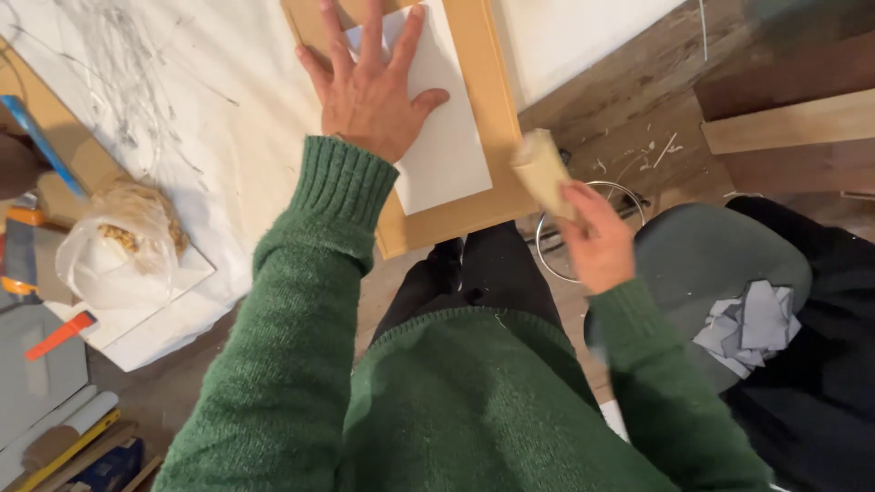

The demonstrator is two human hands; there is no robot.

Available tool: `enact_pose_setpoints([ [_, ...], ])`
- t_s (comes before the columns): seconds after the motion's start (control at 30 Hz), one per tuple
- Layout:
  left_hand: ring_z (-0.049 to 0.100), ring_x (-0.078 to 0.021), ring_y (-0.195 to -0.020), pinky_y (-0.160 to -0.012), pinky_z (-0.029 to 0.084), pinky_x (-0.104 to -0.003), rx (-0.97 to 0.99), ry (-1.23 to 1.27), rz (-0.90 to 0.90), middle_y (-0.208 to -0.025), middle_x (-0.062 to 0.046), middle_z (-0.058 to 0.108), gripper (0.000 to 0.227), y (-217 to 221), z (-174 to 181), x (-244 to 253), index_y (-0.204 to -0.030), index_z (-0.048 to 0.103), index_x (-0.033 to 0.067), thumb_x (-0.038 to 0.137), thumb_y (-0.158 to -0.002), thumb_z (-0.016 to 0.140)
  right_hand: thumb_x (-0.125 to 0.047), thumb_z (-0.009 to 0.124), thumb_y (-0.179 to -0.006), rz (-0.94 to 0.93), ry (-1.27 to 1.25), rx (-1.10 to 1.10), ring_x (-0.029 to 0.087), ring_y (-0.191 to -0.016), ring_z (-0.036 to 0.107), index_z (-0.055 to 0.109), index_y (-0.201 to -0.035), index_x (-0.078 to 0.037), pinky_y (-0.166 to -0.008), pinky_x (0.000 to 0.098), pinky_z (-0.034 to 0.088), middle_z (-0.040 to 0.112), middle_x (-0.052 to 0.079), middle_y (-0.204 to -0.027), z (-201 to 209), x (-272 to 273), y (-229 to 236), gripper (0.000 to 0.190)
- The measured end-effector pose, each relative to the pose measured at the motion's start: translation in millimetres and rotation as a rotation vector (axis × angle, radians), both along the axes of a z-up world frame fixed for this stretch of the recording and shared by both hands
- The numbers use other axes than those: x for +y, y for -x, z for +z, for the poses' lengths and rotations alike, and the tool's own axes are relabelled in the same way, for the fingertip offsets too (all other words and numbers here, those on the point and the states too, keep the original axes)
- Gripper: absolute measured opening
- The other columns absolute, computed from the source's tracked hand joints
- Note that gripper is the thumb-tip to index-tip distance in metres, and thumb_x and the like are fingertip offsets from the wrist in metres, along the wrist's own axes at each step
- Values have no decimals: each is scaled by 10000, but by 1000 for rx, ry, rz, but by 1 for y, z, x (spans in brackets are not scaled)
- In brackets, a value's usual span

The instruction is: Assembling a frame for a piece of artwork using a drill, screws, and wire.

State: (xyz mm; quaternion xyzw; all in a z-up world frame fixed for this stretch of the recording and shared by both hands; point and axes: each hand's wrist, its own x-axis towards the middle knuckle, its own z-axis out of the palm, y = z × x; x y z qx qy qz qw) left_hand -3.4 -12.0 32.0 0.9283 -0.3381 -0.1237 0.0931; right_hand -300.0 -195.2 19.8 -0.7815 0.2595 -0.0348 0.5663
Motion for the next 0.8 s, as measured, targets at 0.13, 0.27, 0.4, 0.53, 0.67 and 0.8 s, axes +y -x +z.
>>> enact_pose_setpoints([
  [0.13,72,-602,-1462,-1045,137,-886,-38,15,-19,-1676,-146,197,898,-2,6,-2,-1624,305,265,659,-928,714,83,690,-918,-39,284,115,217,-1300,632,668,-1389,-36,-1008,335,527,645,127,-1437,-1,-16,11,487],
  [0.27,83,-593,-1485,-1086,130,-878,61,-65,5,-1682,-137,219,881,9,13,2,-1645,272,274,659,-963,675,17,705,-983,-43,-12,-60,175,-1293,606,609,-1398,-48,-1027,295,529,588,125,-1489,35,11,-22,431],
  [0.4,66,-602,-1480,-1076,125,-879,6,-28,-7,-1682,-151,228,902,1,3,0,-1656,255,262,655,-964,680,17,760,-915,145,238,-98,221,-1243,618,631,-1358,-2,-1007,322,515,612,162,-1413,27,13,-16,462],
  [0.53,55,-616,-1459,-1060,110,-887,7,-12,-23,-1672,-174,212,922,1,-1,3,-1654,256,244,665,-956,686,26,706,-942,-47,136,108,183,-1161,649,627,-1390,9,-986,308,528,672,122,-1346,-1,-18,62,456],
  [0.67,49,-611,-1471,-1071,111,-887,34,-43,-9,-1686,-156,189,917,4,9,5,-1651,269,249,660,-953,699,-44,687,-959,-230,-188,214,105,-1028,637,593,-1461,-45,-881,259,544,681,55,-1240,24,-4,61,511],
  [0.8,54,-609,-1480,-1076,132,-879,-6,-17,-21,-1697,-142,196,885,-1,9,0,-1642,309,245,615,-956,729,-49,686,-953,-154,-154,121,101,-1039,645,602,-1419,-30,-855,254,559,675,57,-1317,28,24,-3,474],
])
